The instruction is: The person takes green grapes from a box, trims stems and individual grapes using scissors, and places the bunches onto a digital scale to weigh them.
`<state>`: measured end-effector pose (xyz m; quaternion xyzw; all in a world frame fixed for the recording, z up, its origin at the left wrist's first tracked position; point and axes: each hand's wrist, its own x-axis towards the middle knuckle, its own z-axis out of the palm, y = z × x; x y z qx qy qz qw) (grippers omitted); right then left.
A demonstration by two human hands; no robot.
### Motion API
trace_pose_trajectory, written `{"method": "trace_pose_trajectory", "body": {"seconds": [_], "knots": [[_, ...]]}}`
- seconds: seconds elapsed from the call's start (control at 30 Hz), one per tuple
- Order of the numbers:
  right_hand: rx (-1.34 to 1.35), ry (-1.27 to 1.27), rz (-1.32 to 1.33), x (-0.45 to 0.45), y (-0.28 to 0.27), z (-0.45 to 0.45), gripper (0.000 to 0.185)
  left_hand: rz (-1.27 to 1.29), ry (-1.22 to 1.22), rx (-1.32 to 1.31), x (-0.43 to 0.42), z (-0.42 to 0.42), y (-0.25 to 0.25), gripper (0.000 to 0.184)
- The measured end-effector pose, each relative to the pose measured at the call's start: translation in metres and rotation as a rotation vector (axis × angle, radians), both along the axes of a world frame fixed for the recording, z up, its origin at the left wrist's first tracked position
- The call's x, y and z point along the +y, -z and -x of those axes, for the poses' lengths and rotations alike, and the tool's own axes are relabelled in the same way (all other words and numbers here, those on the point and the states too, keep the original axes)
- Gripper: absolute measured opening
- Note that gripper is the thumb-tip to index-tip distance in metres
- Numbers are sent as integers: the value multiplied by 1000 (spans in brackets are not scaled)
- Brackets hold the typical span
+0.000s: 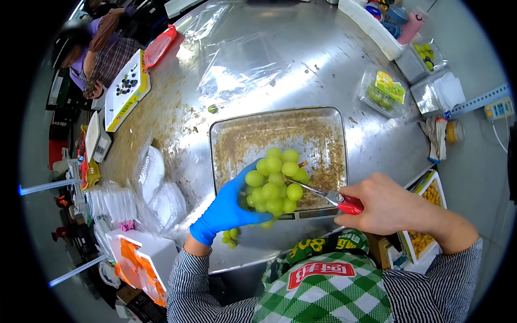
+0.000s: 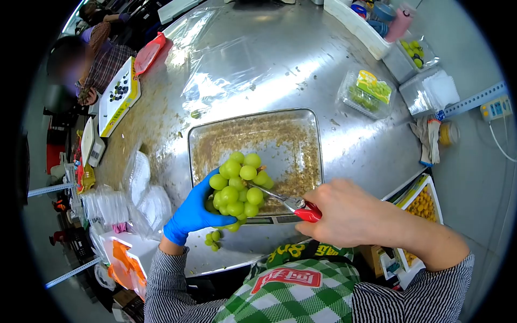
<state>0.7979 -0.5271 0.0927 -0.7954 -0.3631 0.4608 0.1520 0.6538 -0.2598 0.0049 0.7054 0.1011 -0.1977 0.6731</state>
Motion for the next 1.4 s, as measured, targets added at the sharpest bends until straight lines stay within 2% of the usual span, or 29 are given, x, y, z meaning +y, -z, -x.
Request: {"method": "trace_pose_trajectory", "body": {"seconds": [0.2, 0.43, 0.87, 0.97, 1.27, 1.4], "knots": [[13, 44, -49, 5, 10, -2, 33, -14, -64, -1, -3, -3, -1, 99], [-61, 73, -165, 5, 32, -2, 24, -191, -46, -79, -7, -8, 0, 99], [-342, -140, -200, 11, 78, -21, 29, -89, -122, -1, 0, -5, 31, 95], [-374, -166, -276, 8, 88, -27, 31, -111, -132, 9, -4, -8, 29, 94], [-274, -32, -234, 5, 88, -18, 28, -194, -99, 14, -13, -11, 29, 96], [-446, -85, -273, 0, 100, -13, 22, -204, -94, -9, -17, -12, 30, 96]]}}
